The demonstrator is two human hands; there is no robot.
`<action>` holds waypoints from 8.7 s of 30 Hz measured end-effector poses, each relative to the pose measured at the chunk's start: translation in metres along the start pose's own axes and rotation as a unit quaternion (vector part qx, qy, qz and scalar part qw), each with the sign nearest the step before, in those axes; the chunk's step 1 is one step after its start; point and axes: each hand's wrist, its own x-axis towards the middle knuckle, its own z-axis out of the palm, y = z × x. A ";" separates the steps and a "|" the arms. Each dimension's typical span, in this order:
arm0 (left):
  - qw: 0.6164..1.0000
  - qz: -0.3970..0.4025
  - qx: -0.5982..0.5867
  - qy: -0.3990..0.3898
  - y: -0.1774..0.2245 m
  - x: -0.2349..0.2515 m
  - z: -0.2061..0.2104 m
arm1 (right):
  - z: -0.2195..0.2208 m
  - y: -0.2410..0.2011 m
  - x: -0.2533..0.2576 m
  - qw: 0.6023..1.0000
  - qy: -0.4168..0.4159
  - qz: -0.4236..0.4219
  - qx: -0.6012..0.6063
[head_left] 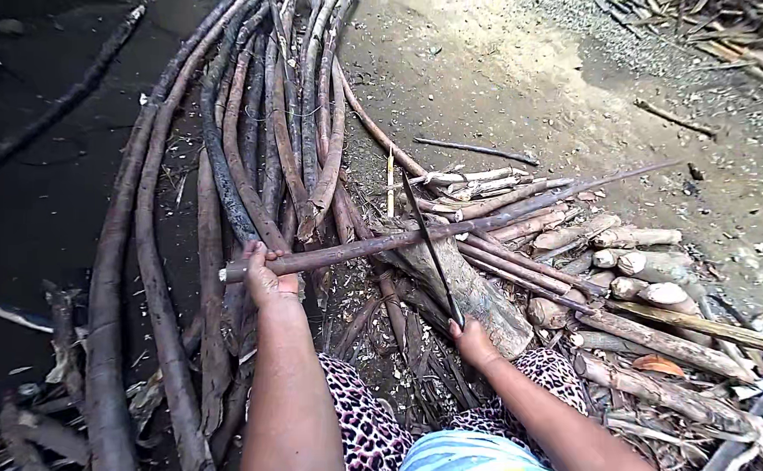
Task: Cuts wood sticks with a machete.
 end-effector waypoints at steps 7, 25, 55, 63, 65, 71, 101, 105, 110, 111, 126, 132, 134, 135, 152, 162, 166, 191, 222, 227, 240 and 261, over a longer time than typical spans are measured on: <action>0.995 0.059 -0.017 -0.081 0.004 0.003 -0.009 | -0.056 -0.029 -0.051 0.955 -0.130 0.026 0.266; 0.995 0.077 0.028 -0.050 0.007 0.012 0.003 | -0.131 -0.036 -0.076 0.841 0.175 -0.304 0.413; 0.986 -0.096 -0.065 0.123 0.026 -0.009 0.002 | 0.019 0.005 -0.013 0.989 0.005 -0.024 0.146; 0.993 -0.017 -0.046 0.105 0.010 -0.001 0.008 | -0.012 0.011 -0.029 0.983 0.085 -0.089 0.138; 0.994 -0.022 -0.011 0.106 0.000 0.001 0.005 | -0.037 -0.003 -0.043 0.973 0.111 -0.135 0.149; 0.993 -0.036 0.006 0.111 -0.003 0.002 0.002 | -0.127 -0.096 -0.102 0.799 0.281 -0.474 0.242; 0.994 -0.034 -0.008 0.101 0.004 0.019 -0.011 | -0.032 -0.022 -0.029 0.934 -0.029 -0.050 0.352; 0.994 -0.047 -0.010 0.100 0.000 0.019 -0.012 | -0.081 -0.040 -0.059 0.898 0.074 -0.186 0.391; 0.993 -0.048 -0.016 0.105 -0.002 0.018 -0.010 | -0.180 -0.085 -0.086 0.712 0.291 -0.482 0.420; 0.993 -0.048 -0.017 0.105 -0.002 0.018 -0.010 | -0.195 -0.098 -0.086 0.660 0.332 -0.524 0.423; 0.997 -0.046 -0.029 0.061 0.003 0.009 -0.010 | -0.019 -0.027 -0.021 0.872 -0.164 0.065 0.457; 0.997 -0.058 -0.052 0.028 0.001 0.011 -0.015 | 0.001 -0.019 -0.011 0.941 -0.094 0.032 0.325; 0.998 -0.053 -0.045 -0.004 0.005 0.010 -0.014 | -0.014 -0.028 -0.018 0.947 -0.106 0.034 0.303; 0.998 -0.047 -0.043 -0.012 0.009 0.010 -0.014 | -0.031 -0.034 -0.022 0.941 -0.126 0.029 0.313; 0.987 -0.039 -0.084 0.128 0.018 0.022 -0.024 | -0.017 -0.019 -0.006 0.992 -0.015 -0.064 0.112; 0.986 -0.068 -0.145 0.050 -0.008 0.046 -0.034 | -0.129 -0.107 -0.102 0.859 0.181 -0.419 0.234; 0.988 -0.070 -0.126 0.054 -0.001 0.046 -0.034 | -0.182 -0.175 -0.120 0.670 0.356 -0.621 0.196; 0.977 -0.044 -0.040 -0.204 0.014 0.016 -0.017 | 0.002 -0.019 -0.007 0.946 -0.023 0.017 0.321; 0.995 0.041 -0.010 0.090 0.016 0.027 -0.006 | 0.006 -0.023 0.007 0.992 0.051 -0.105 0.048; 0.999 0.037 -0.011 0.010 0.027 0.029 -0.016 | -0.004 -0.043 -0.010 0.942 -0.107 0.009 0.318; 0.998 0.049 -0.034 -0.016 0.026 0.033 -0.015 | -0.127 -0.077 -0.081 0.824 0.219 -0.409 0.326; 0.999 0.041 -0.009 0.000 0.015 0.029 -0.017 | -0.037 -0.029 -0.027 0.820 -0.202 0.051 0.533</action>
